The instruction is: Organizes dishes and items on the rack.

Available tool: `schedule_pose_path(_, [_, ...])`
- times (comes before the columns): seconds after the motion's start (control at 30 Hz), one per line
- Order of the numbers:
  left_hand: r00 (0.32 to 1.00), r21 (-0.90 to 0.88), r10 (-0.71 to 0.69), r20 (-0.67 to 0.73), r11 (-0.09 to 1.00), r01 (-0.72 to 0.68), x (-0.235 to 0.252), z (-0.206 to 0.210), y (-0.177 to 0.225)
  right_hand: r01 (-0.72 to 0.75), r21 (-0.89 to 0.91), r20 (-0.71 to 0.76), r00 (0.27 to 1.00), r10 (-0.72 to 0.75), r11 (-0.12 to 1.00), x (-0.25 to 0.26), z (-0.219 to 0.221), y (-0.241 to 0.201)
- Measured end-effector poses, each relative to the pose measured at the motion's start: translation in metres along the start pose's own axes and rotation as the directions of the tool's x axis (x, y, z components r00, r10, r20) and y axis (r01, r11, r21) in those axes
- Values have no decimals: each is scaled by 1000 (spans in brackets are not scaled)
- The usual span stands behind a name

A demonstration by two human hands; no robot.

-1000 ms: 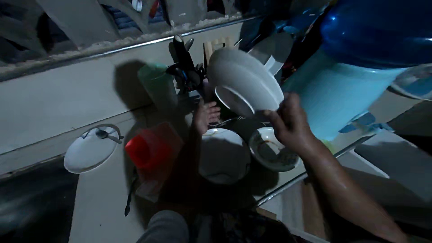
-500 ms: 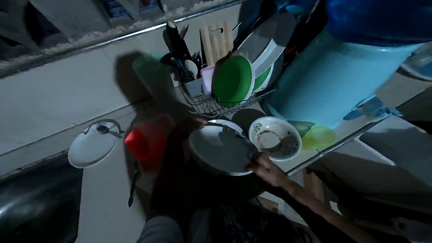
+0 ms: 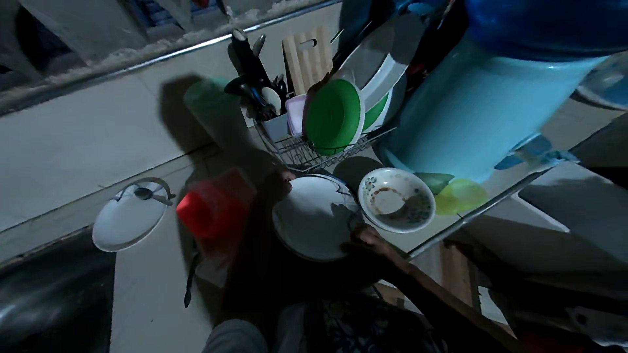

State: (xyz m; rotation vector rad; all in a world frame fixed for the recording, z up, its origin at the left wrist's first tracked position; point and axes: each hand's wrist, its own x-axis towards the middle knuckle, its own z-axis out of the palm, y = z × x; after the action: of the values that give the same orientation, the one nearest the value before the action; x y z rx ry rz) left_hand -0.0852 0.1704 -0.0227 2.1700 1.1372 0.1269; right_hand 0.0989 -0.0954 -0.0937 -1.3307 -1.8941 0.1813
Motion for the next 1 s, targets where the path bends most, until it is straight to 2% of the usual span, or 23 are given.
schedule_pose_path(0.13, [997,-6,-23,-70,1000,23,-4,4,4,-76,26,28,997,75,997,0,3,-2])
schedule_pose_path(0.3, [990,8,-62,-123,998,64,-5,8,3,-38,-11,46,998,39,999,2,3,-1])
schedule_pose_path(0.43, [989,-37,-75,-124,997,71,-6,8,3,-159,16,291,945,148,987,29,-23,-13])
schedule_pose_path(0.5, [987,-48,-83,-138,996,77,-7,8,3,-267,-14,339,906,256,964,58,-43,-13])
schedule_pose_path(0.53, [985,-52,-89,-149,995,82,-8,9,3,-346,-29,306,890,337,938,76,-54,-13])
schedule_pose_path(0.6, [983,-60,-103,-150,994,95,-8,8,5,-447,-66,143,881,452,892,110,-70,-1])
schedule_pose_path(0.67, [980,-69,-117,-159,992,107,-9,10,6,-456,-49,-85,889,451,889,142,-74,31])
schedule_pose_path(0.77, [973,-69,-102,-208,994,89,-7,15,1,-596,14,-227,780,583,803,187,-75,71])
schedule_pose_path(0.87, [972,-60,-81,-220,996,70,-6,17,-1,-725,202,-238,616,751,659,217,-70,87])
schedule_pose_path(0.93, [972,-67,-60,-226,997,46,-4,18,-4,-759,325,-230,515,826,564,228,-62,93])
schedule_pose_path(1.0, [972,-77,-63,-227,996,47,-1,21,-7,-777,349,-239,466,852,523,236,-57,99])
